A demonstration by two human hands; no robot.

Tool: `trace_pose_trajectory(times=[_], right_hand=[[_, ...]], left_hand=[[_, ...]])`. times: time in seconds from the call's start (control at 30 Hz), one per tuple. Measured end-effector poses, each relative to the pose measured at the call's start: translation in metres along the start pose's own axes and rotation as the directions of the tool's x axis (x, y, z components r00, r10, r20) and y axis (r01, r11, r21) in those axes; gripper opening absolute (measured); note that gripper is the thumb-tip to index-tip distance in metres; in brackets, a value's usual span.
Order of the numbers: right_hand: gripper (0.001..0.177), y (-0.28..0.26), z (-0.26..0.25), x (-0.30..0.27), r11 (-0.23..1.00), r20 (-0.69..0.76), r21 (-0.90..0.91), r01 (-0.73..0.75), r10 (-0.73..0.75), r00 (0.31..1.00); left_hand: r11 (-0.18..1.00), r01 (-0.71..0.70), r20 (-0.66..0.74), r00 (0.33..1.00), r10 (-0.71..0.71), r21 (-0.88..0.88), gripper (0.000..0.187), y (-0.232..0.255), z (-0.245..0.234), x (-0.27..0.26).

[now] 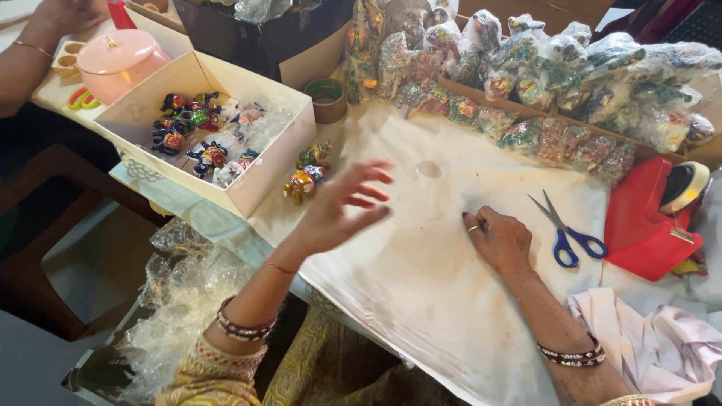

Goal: The person wraps decorative elephant figurines in bubble wrap and secures them with tape.

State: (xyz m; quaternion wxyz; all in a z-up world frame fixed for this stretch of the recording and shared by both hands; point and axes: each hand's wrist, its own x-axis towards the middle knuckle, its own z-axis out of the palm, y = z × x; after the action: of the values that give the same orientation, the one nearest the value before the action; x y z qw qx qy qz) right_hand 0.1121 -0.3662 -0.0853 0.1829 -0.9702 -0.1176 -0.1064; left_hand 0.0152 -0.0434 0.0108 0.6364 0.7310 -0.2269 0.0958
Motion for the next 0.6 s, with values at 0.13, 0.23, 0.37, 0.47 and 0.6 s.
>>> trace_pose_trajectory(times=[0.13,0.23,0.37,0.47,0.6], right_hand=[[0.034,-0.008,-0.007,-0.002,0.999,0.020,0.005,-0.033,0.032,0.999],[0.032,0.001,0.001,-0.002,0.999,0.021,0.026,-0.041,0.041,0.999],[0.026,0.016,0.016,0.000,0.995,-0.084,-0.021,0.098,-0.100,0.991],[0.023,0.010,0.011,0.004,0.999,-0.051,-0.016,0.039,-0.040,0.998],[0.025,0.011,0.012,0.003,0.999,-0.040,0.042,0.021,-0.019,0.999]], left_hand=[[0.966,-0.079,0.287,0.958,0.006,0.245,0.053,0.020,0.041,0.023],[0.891,-0.313,0.615,0.787,0.049,0.329,0.056,-0.006,0.071,0.050],[0.809,-0.380,0.538,0.837,0.094,0.449,0.047,-0.065,0.110,0.094],[0.718,-0.407,0.338,0.908,0.248,0.565,0.038,-0.132,0.134,0.104],[0.779,-0.207,0.368,0.929,-0.032,0.592,0.029,-0.139,0.136,0.103]])
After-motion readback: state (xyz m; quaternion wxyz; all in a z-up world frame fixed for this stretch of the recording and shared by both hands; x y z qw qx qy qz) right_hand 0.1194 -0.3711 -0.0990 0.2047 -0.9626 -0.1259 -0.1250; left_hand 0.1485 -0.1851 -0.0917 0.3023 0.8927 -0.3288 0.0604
